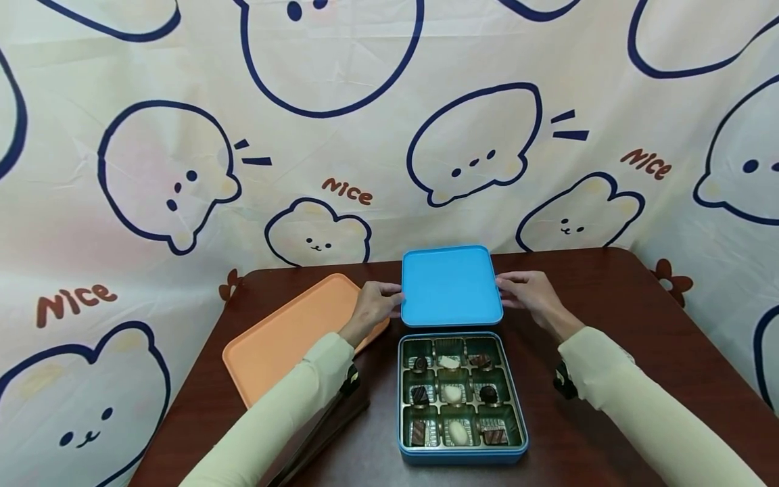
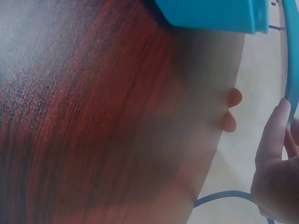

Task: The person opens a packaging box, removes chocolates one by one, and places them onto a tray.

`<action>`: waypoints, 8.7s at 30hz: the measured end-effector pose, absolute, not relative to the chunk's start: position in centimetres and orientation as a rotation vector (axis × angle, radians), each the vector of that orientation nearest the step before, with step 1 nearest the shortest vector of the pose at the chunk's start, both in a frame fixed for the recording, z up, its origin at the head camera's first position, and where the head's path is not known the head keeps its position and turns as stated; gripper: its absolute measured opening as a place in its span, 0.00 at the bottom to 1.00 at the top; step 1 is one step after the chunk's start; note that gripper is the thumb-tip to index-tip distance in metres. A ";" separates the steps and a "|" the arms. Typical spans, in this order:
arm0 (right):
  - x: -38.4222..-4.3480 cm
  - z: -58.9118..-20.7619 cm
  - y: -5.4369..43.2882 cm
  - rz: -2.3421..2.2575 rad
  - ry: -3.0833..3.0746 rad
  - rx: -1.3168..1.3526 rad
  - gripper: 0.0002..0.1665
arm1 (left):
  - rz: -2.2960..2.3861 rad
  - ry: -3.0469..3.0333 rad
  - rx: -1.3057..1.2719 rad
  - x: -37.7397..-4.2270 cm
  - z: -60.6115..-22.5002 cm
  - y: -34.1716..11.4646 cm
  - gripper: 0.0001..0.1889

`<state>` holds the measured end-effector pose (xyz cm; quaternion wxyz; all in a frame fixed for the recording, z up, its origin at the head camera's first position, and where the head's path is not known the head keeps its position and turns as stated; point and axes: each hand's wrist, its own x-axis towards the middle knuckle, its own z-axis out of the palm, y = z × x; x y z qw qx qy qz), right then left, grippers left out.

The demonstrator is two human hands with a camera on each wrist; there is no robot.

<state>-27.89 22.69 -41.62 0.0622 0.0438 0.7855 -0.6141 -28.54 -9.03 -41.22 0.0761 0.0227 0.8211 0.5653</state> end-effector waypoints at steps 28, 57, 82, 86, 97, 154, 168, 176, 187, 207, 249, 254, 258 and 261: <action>-28.9 -44.4 22.5 -1.654 2.411 0.083 0.22 | 1.499 2.486 0.082 -29.6 -43.7 -9.2 0.13; -29.2 -45.6 22.0 -1.524 2.358 0.086 0.24 | 1.356 2.554 0.086 -29.3 -44.1 -8.7 0.13; -24.0 -42.7 24.2 -1.496 2.340 0.033 0.29 | 1.087 2.641 0.464 -24.2 -40.0 -12.0 0.12; -22.4 -41.9 24.1 -1.514 2.275 0.021 0.30 | 1.031 2.678 0.517 -22.8 -40.0 -13.2 0.12; -18.7 -41.1 22.8 -1.496 2.195 0.041 0.29 | 0.894 2.790 0.563 -19.1 -40.3 -15.8 0.13; -16.3 -41.9 22.2 -1.537 2.026 0.074 0.30 | 0.345 2.835 0.403 -12.5 -43.3 -21.3 0.25; -16.3 -41.7 22.2 -1.526 2.025 0.072 0.30 | 0.416 2.961 0.495 -12.5 -40.3 -20.9 0.19; -16.2 -41.6 22.2 -1.524 2.027 0.061 0.30 | 0.280 3.133 0.588 -13.1 -39.0 -20.5 0.19; -16.2 -41.5 22.1 -1.523 2.030 0.077 0.29 | 0.193 3.215 0.818 -14.0 -37.8 -20.3 0.21; -16.1 -41.7 22.6 -1.551 1.974 0.018 0.34 | 0.368 3.026 0.928 -16.8 -34.9 -18.7 0.18; -15.1 -42.1 21.9 -1.562 2.106 0.109 0.29 | 0.188 2.761 0.982 -20.9 -33.9 -14.0 0.16; -15.0 -42.0 21.9 -1.572 2.104 0.088 0.30 | 0.126 2.737 1.017 -21.3 -33.8 -13.6 0.14; -15.0 -42.1 21.8 -1.575 2.114 0.094 0.29 | 0.050 2.727 1.044 -21.6 -33.7 -13.3 0.08; -15.0 -42.1 21.6 -1.574 2.123 0.109 0.29 | 0.006 2.728 1.048 -21.7 -33.6 -13.0 0.05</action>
